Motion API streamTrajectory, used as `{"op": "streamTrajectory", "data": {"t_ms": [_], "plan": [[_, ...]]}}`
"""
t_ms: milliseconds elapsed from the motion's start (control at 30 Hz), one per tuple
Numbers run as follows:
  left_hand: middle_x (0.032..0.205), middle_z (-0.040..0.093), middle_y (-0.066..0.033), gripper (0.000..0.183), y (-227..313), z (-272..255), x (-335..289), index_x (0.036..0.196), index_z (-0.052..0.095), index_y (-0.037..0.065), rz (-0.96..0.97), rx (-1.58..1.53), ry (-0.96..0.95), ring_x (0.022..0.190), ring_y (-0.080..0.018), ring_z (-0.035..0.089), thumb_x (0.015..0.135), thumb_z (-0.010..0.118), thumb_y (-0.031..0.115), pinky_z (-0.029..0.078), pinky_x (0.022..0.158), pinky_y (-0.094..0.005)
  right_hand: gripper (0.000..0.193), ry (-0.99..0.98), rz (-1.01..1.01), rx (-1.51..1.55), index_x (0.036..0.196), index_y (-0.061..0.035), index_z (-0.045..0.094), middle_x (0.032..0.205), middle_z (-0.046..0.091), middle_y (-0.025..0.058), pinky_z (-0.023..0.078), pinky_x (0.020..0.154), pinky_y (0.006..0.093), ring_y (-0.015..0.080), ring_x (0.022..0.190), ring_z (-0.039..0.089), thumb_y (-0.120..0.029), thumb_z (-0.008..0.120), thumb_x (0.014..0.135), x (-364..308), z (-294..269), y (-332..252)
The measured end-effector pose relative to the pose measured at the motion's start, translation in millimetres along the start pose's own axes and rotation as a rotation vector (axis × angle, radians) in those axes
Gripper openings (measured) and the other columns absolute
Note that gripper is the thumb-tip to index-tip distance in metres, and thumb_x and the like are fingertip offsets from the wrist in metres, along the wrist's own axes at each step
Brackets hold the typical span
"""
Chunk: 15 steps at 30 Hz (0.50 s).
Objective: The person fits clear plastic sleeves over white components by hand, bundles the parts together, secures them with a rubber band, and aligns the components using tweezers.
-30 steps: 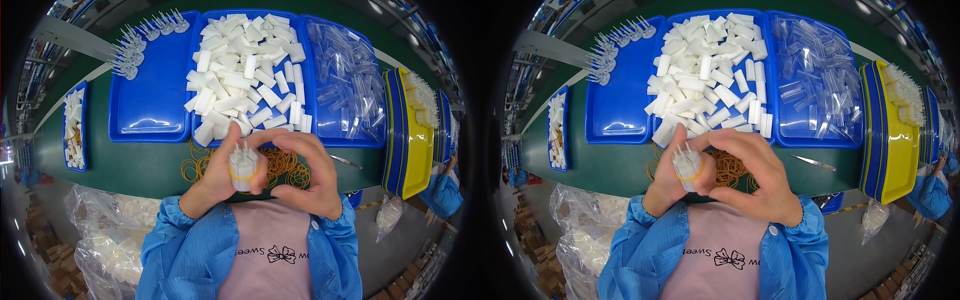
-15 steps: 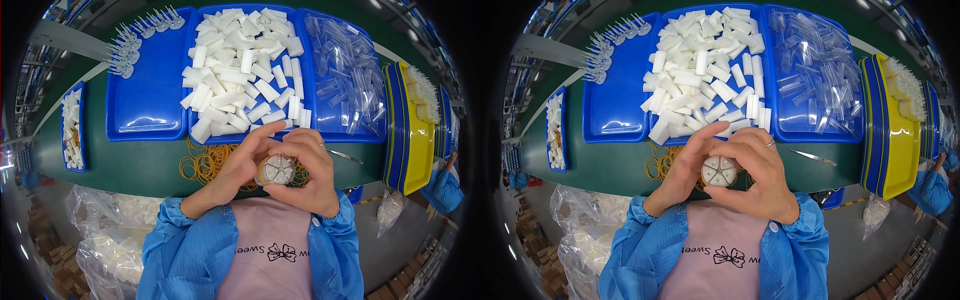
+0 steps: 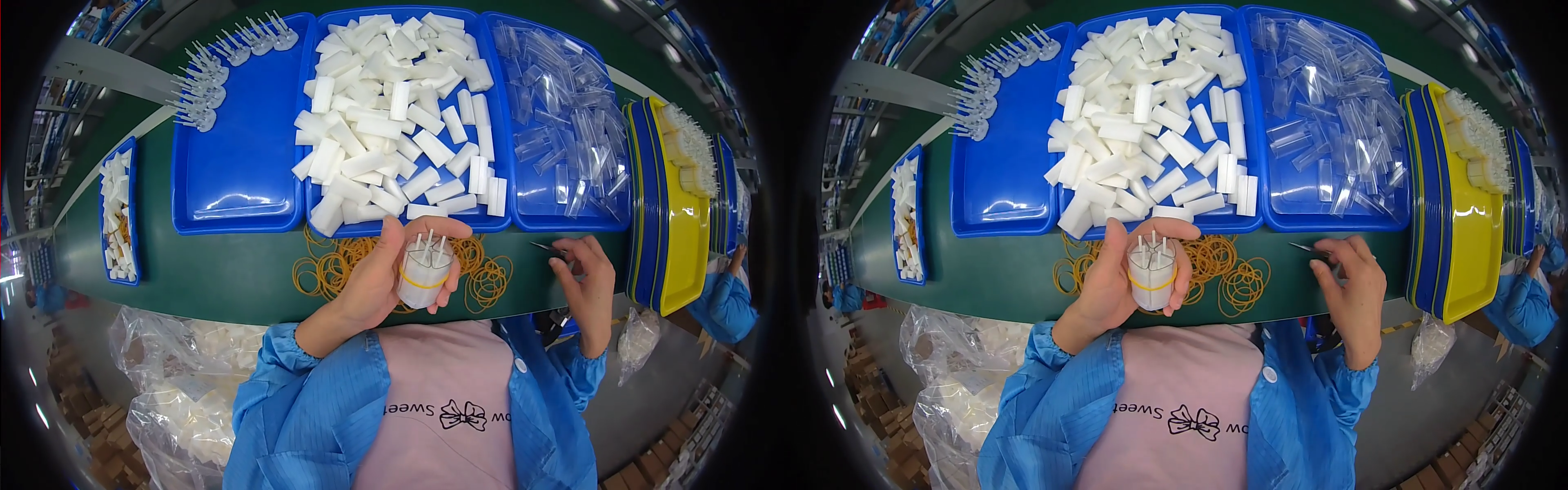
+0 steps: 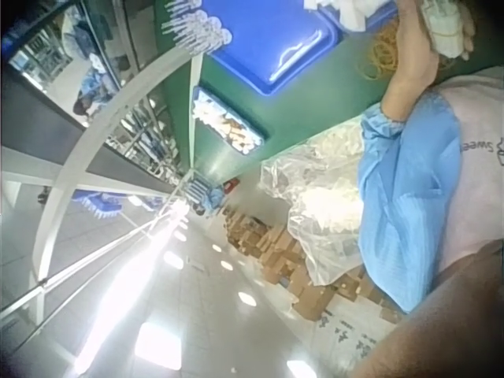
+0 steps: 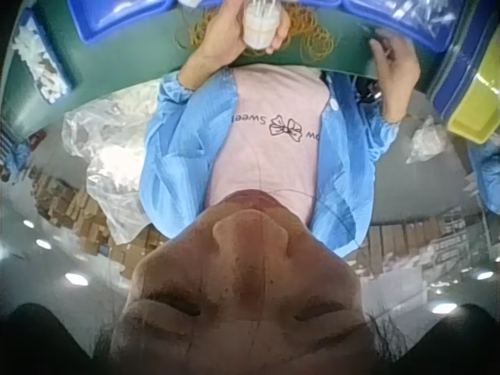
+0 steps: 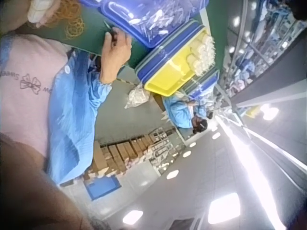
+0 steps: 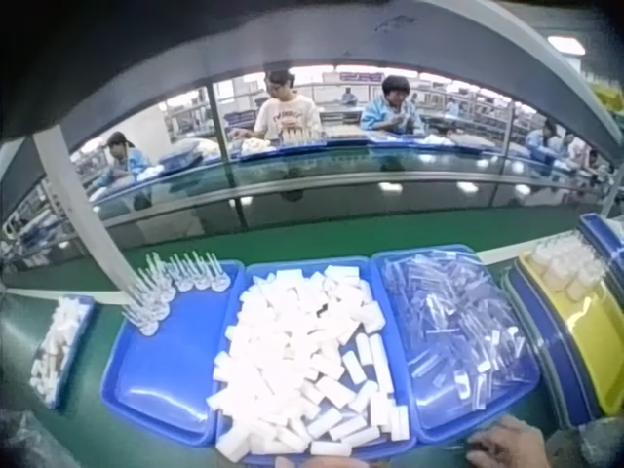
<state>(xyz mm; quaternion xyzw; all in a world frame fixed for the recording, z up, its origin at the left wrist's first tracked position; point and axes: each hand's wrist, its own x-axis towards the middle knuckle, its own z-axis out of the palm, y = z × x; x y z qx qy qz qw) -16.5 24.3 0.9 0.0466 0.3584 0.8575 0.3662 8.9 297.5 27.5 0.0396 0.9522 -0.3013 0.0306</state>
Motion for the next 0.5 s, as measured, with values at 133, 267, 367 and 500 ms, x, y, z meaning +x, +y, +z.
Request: {"op": "streamTrajectory", "data": {"t_ms": [133, 267, 367, 500], "plan": [[0.082, 0.057, -0.0076, 0.074, 1.1, -0.2, 0.7, 0.125, 0.041, 0.006, 0.007, -0.002, -0.016, 0.071, -0.0131, 0.056, 0.088, 0.018, 0.066, 0.047, 0.059, -0.0259, 0.013, 0.133, -0.091, -0.224, 0.084, -0.0032, 0.058, 0.077, 0.054, 0.0078, 0.043, 0.055, 0.0291, 0.0215, 0.063, 0.054, -0.001, 0.065, 0.073, -6.3, 11.2, 14.0], [0.096, 0.054, -0.0081, 0.062, 2.7, -0.3, 0.9, 0.132, 0.034, 0.006, 0.106, -0.014, -0.037, 0.084, -0.0147, 0.055, 0.086, 0.049, 0.045, 0.047, 0.071, -0.0261, 0.014, 0.022, -0.016, 0.126, 0.085, -0.0041, 0.054, 0.073, 0.052, 0.0037, 0.042, 0.056, 0.0267, 0.0138, 0.061, 0.051, 0.000, 0.063, 0.075, -14.3, 0.5, 9.7], [0.104, 0.051, -0.0084, 0.075, 13.8, 6.4, -1.9, 0.137, 0.027, 0.006, 0.119, -0.001, 0.009, 0.094, -0.0163, 0.052, 0.075, 0.067, 0.022, 0.044, 0.081, -0.0270, 0.032, -0.012, 0.070, 0.440, 0.107, -0.0036, 0.053, 0.069, 0.051, -0.0004, 0.041, 0.060, 0.0212, 0.0070, 0.062, 0.049, -0.003, 0.063, 0.076, -22.0, -6.6, 1.5], [0.107, 0.049, -0.0101, 0.081, 20.8, 8.2, -3.8, 0.139, 0.025, 0.008, -0.011, 0.235, 0.164, 0.099, -0.0188, 0.051, 0.075, 0.070, 0.027, 0.043, 0.086, -0.0308, 0.079, 0.153, 0.129, 0.567, 0.141, -0.0032, 0.024, 0.069, 0.056, 0.0014, 0.044, 0.070, 0.0225, 0.0108, 0.068, 0.056, -0.014, 0.068, 0.077, -21.2, -11.7, -6.4]]}}
